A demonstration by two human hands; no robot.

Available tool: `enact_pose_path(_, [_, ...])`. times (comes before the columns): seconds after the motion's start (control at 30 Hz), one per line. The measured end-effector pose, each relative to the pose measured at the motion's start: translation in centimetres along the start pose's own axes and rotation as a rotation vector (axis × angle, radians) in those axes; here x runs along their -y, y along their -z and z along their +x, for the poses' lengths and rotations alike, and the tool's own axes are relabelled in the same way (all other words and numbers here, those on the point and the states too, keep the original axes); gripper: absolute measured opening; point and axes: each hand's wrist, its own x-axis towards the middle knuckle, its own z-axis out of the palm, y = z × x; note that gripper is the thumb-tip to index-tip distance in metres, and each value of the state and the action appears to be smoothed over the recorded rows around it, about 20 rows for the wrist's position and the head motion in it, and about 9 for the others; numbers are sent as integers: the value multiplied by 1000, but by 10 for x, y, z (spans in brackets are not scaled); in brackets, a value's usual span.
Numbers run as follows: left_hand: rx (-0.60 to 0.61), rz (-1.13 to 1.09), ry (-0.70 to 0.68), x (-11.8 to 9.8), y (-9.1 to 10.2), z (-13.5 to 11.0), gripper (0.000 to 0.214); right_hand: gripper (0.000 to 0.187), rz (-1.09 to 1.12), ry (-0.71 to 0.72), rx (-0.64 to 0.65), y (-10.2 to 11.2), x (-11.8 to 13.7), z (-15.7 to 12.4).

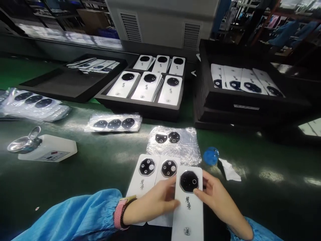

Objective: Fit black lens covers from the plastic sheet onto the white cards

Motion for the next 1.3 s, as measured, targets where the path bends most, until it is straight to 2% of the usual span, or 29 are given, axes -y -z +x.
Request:
enact_pose_path(0.07, [39, 260, -3, -4, 1, -10, 60, 67, -80, -20, -54, 6, 5, -2])
enact_pose_path(0.17, [-23, 914, -123, 2, 3, -26, 60, 81, -249, -47, -205, 12, 6, -3])
enact_pose_path(0.23, [1, 1268, -335, 13, 6, -32, 52, 76, -433, -34, -300, 13, 2, -5])
enact_pose_path(0.3, [92, 1424, -602, 27, 9, -33, 41, 63, -697, 59, -433, 11, -2, -6])
enact_pose_path(0.37, [130, 1473, -795, 40, 11, -31, 36, 51, -974, 216, -612, 9, -2, -6])
enact_pose_path(0.43, [92, 1516, -864, 47, 11, -28, 37, 41, -1154, 383, -701, 6, 4, -1])
enact_pose_path(0.47, [59, 1534, -886, 50, 10, -26, 39, 37, -1195, 446, -678, 4, 8, 4])
enact_pose_path(0.57, [-16, 1564, -965, 54, 4, -18, 41, 30, -1214, 538, -481, -7, 27, 32])
enact_pose_path(0.7, [-1, 1587, -964, 59, -1, -10, 44, 32, -1230, 513, -411, -28, 49, 86])
enact_pose_path(0.8, [-17, 1575, -980, 62, 3, -11, 44, 37, -1260, 468, -396, -44, 55, 111])
enact_pose_path(0.97, [-17, 1563, -1000, 58, 15, -21, 41, 32, -1297, 374, -407, -56, 57, 117])
enact_pose_path(1.13, [-7, 1565, -994, 47, 26, -31, 37, 30, -1294, 301, -413, -51, 64, 124])
enact_pose_path(1.3, [31, 1582, -1055, 45, 34, -35, 41, 29, -1262, 281, -398, -45, 66, 134])
